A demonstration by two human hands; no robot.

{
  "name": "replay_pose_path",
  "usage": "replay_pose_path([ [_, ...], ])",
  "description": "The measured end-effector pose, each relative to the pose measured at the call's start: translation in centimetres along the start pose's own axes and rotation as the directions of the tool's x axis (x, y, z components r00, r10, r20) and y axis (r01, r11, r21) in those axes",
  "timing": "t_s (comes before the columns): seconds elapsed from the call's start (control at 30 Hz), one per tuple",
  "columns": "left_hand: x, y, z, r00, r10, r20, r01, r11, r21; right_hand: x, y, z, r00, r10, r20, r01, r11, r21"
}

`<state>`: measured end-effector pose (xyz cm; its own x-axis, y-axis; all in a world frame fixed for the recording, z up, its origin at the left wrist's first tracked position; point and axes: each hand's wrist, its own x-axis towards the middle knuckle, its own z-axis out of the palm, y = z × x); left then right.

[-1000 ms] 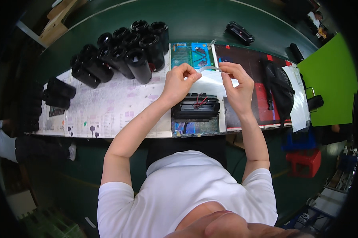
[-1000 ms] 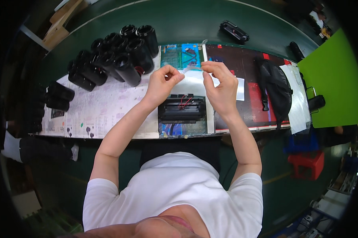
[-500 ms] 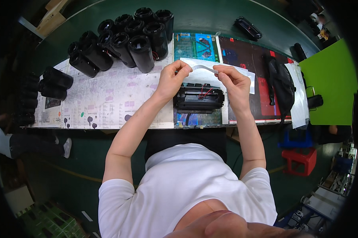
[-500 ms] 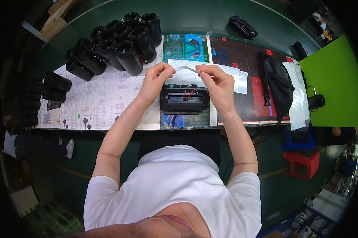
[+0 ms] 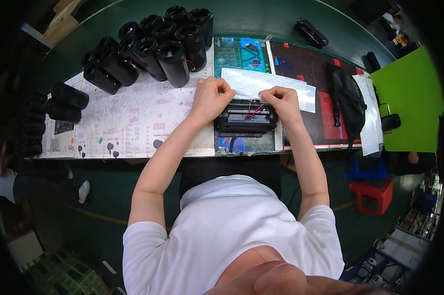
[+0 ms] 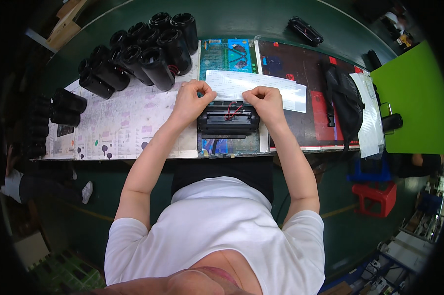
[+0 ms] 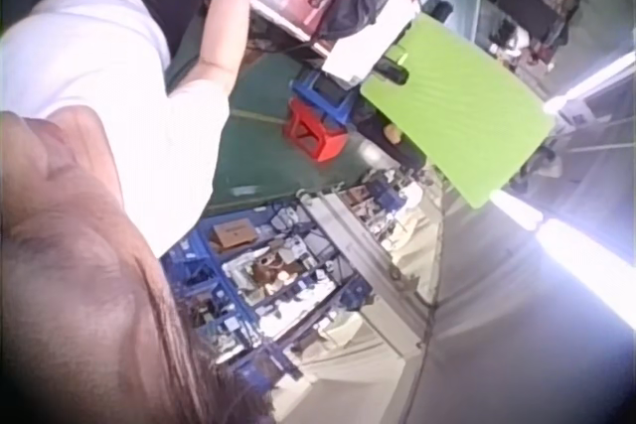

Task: Assembling small parts and wires onto black cylindrical electronic components on an assembly line.

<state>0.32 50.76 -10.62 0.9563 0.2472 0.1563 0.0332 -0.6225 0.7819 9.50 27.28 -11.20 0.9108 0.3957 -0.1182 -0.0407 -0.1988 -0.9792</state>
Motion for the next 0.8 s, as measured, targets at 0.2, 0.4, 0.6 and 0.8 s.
replay_pose_path([
  [0.2, -1.7, 0.3, -1.4, 0.999, -0.031, 0.011, 0.031, 0.999, -0.040, -1.9, -2.1, 0.3, 0.997, 0.019, 0.074, -0.018, 1.000, -0.014],
  [0.4, -5.4, 2.8, -2.5, 0.978, 0.176, -0.110, -0.180, 0.983, -0.028, -6.0, -2.1, 0.7, 0.926, -0.378, -0.004, 0.373, 0.917, -0.144],
  [0.6, -6.1, 3.2, -1.7, 0.884, 0.400, -0.241, -0.368, 0.914, 0.170, -6.8, -1.1, 1.6, 0.793, -0.603, -0.087, 0.555, 0.774, -0.306],
  [0.8, -6.1, 3.4, -1.5, 0.842, 0.482, -0.241, -0.420, 0.867, 0.267, -6.7, -1.0, 1.9, 0.716, -0.691, -0.099, 0.606, 0.685, -0.404],
])
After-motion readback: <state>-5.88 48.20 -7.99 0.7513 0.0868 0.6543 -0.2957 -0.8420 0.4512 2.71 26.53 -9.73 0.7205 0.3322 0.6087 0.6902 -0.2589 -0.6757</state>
